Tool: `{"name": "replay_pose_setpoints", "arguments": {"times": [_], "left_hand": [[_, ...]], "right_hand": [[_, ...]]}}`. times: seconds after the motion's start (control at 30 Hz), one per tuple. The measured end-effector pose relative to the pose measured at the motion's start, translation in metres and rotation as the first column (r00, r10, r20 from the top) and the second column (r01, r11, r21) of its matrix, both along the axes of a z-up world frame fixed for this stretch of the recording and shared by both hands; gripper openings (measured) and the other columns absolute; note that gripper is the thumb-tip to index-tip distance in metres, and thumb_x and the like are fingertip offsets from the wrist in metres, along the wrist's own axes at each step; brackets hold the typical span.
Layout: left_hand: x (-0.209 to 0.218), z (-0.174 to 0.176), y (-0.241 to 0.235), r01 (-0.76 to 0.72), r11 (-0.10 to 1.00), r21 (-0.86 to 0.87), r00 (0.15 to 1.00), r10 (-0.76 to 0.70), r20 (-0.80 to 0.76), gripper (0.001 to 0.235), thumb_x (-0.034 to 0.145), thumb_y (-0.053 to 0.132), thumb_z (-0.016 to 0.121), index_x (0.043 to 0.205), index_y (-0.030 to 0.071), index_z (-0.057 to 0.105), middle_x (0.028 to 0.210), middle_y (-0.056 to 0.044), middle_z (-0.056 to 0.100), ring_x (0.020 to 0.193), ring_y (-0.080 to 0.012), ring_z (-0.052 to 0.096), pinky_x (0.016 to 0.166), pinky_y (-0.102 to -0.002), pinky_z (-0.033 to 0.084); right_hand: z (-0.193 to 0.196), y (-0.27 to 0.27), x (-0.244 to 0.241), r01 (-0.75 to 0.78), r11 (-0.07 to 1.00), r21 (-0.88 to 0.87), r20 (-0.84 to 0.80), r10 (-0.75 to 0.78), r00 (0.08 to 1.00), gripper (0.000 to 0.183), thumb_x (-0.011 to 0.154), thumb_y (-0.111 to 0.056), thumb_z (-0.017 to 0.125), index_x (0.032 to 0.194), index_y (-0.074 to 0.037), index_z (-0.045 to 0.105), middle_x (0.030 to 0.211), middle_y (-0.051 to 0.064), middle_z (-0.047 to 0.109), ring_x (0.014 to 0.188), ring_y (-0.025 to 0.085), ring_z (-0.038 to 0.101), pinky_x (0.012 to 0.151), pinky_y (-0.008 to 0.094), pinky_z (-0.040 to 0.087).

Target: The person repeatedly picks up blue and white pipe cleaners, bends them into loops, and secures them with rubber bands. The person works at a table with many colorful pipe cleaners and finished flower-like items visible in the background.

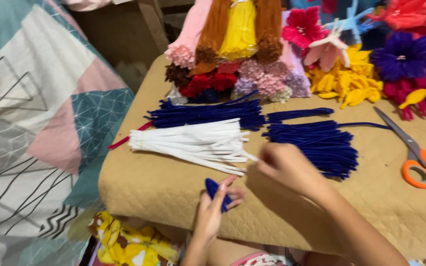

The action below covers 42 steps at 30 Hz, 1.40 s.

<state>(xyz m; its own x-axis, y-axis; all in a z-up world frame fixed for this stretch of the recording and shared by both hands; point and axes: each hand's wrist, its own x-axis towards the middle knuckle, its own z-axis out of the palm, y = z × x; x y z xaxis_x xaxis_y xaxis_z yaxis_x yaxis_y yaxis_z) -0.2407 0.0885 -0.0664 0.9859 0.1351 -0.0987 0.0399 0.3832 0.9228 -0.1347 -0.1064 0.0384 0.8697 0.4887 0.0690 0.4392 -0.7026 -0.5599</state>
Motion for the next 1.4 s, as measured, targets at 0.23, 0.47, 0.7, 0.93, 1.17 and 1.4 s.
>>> {"name": "replay_pose_setpoints", "arguments": {"times": [0.23, 0.47, 0.7, 0.93, 1.17, 1.4], "left_hand": [[0.054, 0.025, -0.092, 0.17, 0.955, -0.242, 0.981, -0.139, 0.138, 0.063, 0.1, 0.035, 0.048, 0.148, -0.006, 0.045, 0.133, -0.028, 0.066, 0.121, -0.0334, 0.068, 0.102, -0.042, 0.055], [0.063, 0.039, -0.11, 0.09, 0.954, -0.286, 0.968, -0.016, 0.25, 0.065, 0.104, 0.029, 0.048, 0.158, -0.005, 0.032, 0.104, -0.008, 0.068, 0.098, -0.0238, 0.07, 0.087, -0.032, 0.052], [0.055, 0.041, -0.099, 0.079, 0.98, -0.185, 0.963, -0.027, 0.27, 0.066, 0.105, 0.029, 0.046, 0.16, -0.004, 0.027, 0.108, -0.013, 0.069, 0.108, -0.0276, 0.07, 0.098, -0.035, 0.054], [0.06, 0.041, -0.067, -0.029, 0.937, -0.349, 0.979, 0.098, 0.181, 0.045, 0.108, 0.024, 0.042, 0.14, -0.007, 0.049, 0.096, -0.012, 0.059, 0.095, -0.0259, 0.062, 0.096, -0.039, 0.054], [0.043, 0.035, -0.073, -0.004, 0.91, -0.415, 0.982, 0.082, 0.169, 0.047, 0.103, 0.024, 0.049, 0.141, -0.004, 0.049, 0.113, -0.018, 0.062, 0.111, -0.0302, 0.062, 0.106, -0.042, 0.049], [0.034, 0.051, -0.097, 0.028, 0.964, 0.266, 0.998, -0.041, 0.043, 0.052, 0.1, 0.039, 0.045, 0.132, 0.004, 0.066, 0.094, -0.003, 0.079, 0.092, -0.0168, 0.075, 0.084, -0.031, 0.06]], "right_hand": [[-0.045, -0.101, -0.05, 0.255, 0.861, 0.44, -0.357, -0.093, 0.929, 0.01, 0.088, -0.008, 0.072, 0.08, -0.006, 0.078, 0.067, -0.002, 0.072, 0.061, 0.004, 0.058, 0.055, 0.022, 0.044], [-0.055, -0.136, -0.072, 0.496, 0.791, 0.357, -0.487, -0.296, 0.822, 0.021, 0.089, -0.016, 0.075, 0.093, -0.002, 0.091, 0.076, 0.001, 0.081, 0.064, 0.006, 0.057, 0.056, 0.024, 0.043], [-0.058, -0.133, -0.075, 0.496, 0.821, 0.282, -0.497, -0.317, 0.808, 0.019, 0.091, -0.017, 0.074, 0.087, -0.005, 0.088, 0.061, -0.001, 0.064, 0.056, 0.008, 0.045, 0.053, 0.025, 0.031], [-0.06, -0.146, -0.074, 0.411, 0.869, 0.277, -0.347, -0.308, 0.886, 0.021, 0.087, -0.025, 0.074, 0.081, -0.01, 0.087, 0.076, -0.003, 0.083, 0.069, 0.007, 0.066, 0.064, 0.024, 0.047], [-0.112, -0.161, -0.053, 0.555, 0.017, 0.832, -0.55, -0.119, 0.827, 0.001, 0.085, 0.003, 0.076, 0.085, 0.003, 0.074, 0.068, 0.009, 0.066, 0.055, 0.014, 0.053, 0.05, 0.023, 0.043], [-0.057, -0.113, -0.063, 0.583, 0.228, 0.78, -0.408, -0.523, 0.749, 0.015, 0.091, -0.013, 0.072, 0.102, -0.004, 0.078, 0.101, 0.009, 0.079, 0.087, 0.017, 0.071, 0.073, 0.027, 0.059]]}}
